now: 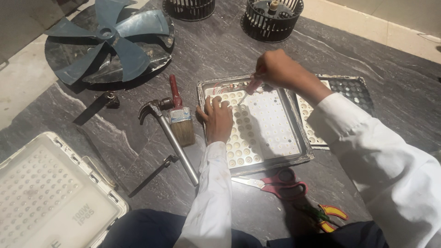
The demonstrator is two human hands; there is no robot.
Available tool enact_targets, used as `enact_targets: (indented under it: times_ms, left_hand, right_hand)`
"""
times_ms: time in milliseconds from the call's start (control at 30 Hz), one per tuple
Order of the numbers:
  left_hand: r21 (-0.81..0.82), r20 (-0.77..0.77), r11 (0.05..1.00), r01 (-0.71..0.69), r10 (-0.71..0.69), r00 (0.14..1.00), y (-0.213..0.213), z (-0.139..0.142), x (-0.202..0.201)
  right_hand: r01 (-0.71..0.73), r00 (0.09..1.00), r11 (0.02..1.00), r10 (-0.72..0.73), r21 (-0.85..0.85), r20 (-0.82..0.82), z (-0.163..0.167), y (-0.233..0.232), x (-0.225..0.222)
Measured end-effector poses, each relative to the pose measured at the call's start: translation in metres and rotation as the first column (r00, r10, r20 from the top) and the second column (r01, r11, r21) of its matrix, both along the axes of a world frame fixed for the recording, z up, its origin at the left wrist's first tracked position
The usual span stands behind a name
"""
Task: The person uses a screwdriver to remove screws from a white plastic grid attached to an LED panel. They then lift the grid and the metal backing plate, flip the panel to inspect the back, and place the grid back into position.
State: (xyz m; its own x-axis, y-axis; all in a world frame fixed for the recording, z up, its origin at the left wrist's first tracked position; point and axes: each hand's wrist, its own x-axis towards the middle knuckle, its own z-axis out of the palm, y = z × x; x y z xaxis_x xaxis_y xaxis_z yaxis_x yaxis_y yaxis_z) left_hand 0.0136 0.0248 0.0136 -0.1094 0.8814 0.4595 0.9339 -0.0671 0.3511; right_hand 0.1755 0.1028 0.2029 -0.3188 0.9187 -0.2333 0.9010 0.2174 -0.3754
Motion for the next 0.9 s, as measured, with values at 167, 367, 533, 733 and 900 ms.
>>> enact_targets:
  times_ms: [167, 367, 533, 733, 900]
  left_hand:
    - [0.054, -0.103, 0.998, -0.04, 0.045, 0.994, 0.001, -0.003, 0.003]
    - [0.09, -0.12, 0.996, 0.012, -0.001, 0.993, -0.007, 0.0, 0.0]
    - [0.002, 0.092, 0.998, -0.057, 0.057, 0.994, -0.003, 0.006, -0.005]
    - [0.039, 0.325, 0.998, 0.041, -0.051, 0.944, 0.0, 0.003, -0.022]
    - [0.051, 0.387, 0.996, 0.075, -0.089, 0.918, -0.005, 0.004, -0.027]
  right_hand:
    - [0.016, 0.993, 0.997, -0.007, 0.072, -0.116, 0.014, -0.003, 0.02]
    - [0.139, 0.961, 0.99, -0.129, 0.023, -0.244, 0.02, -0.009, 0.039]
    - [0.133, 0.964, 0.99, -0.119, 0.046, -0.239, 0.024, -0.013, 0.043]
    - [0.107, 0.96, 0.993, -0.089, 0.053, -0.265, 0.018, -0.019, 0.02]
    - [0.076, 0.965, 0.996, -0.061, 0.047, -0.256, 0.018, -0.022, -0.002]
